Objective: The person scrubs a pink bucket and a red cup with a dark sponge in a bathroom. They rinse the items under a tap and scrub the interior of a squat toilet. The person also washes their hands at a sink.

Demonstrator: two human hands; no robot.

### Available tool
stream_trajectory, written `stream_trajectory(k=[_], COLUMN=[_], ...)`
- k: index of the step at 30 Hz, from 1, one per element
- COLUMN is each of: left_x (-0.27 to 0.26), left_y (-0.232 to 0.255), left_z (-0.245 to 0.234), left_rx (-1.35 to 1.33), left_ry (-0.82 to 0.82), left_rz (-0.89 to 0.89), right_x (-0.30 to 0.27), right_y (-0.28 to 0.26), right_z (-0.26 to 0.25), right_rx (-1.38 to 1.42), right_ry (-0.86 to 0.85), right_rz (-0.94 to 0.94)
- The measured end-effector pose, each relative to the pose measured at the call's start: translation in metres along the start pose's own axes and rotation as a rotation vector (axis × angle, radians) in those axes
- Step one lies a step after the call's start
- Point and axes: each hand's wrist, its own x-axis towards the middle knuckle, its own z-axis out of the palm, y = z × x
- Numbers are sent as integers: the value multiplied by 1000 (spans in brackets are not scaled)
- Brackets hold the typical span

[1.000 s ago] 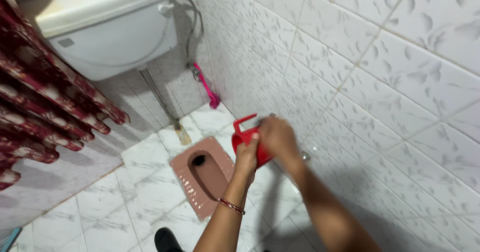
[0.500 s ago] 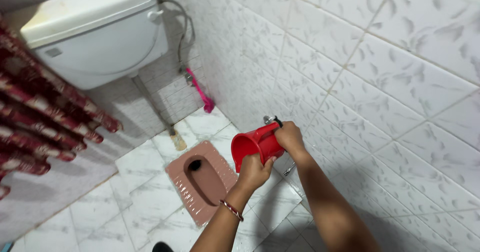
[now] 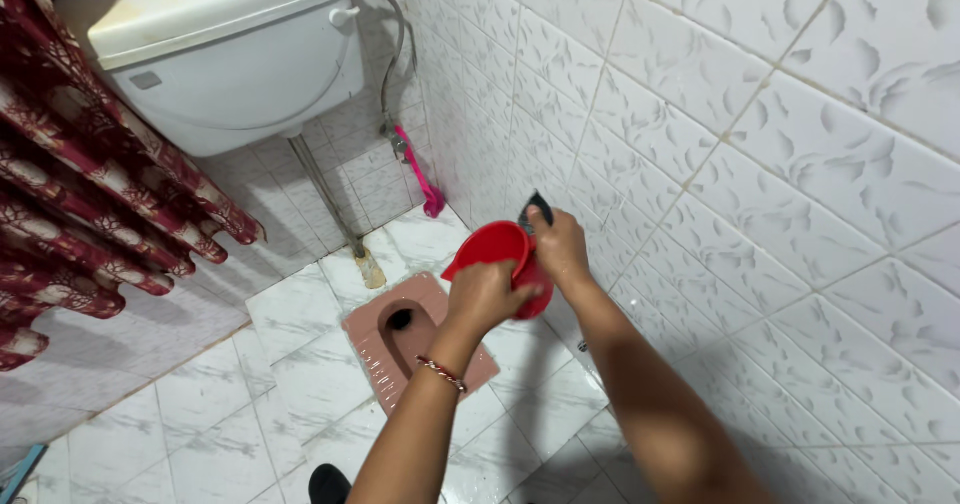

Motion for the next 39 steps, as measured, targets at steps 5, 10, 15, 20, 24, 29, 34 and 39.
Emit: stream_trajectory(k=[5,10,15,20,24,29,34,39], left_x=[17,19,12,8,6,-4,-18,-10], left_y=[-6,-18,-30,-87,-81,-27,9,-8], left_z=[-27,22,73,105,97,57,67,68], left_rx=[173,-463,-1844,-1555,-603,-60,-52,-180], left_ry=[410,721,359,170,377,324,391,496], left_rz=[23,-18,-767,-964,-586,-194,94,-58], right_x=[-36,-49,-85,-95,-86,-52,9,-10], right_y=[2,-7,8,14,2,9,75,63], right_z=[-7,-5,23,5,-29,-14,39,55], right_rx=[978,985,329,413,468,-585,-593,114], right_ry=[-322,-199,-51,-374,-45,-252,-506,-192], right_rz=[280,76,-521,-542,-479,-544,-186,102])
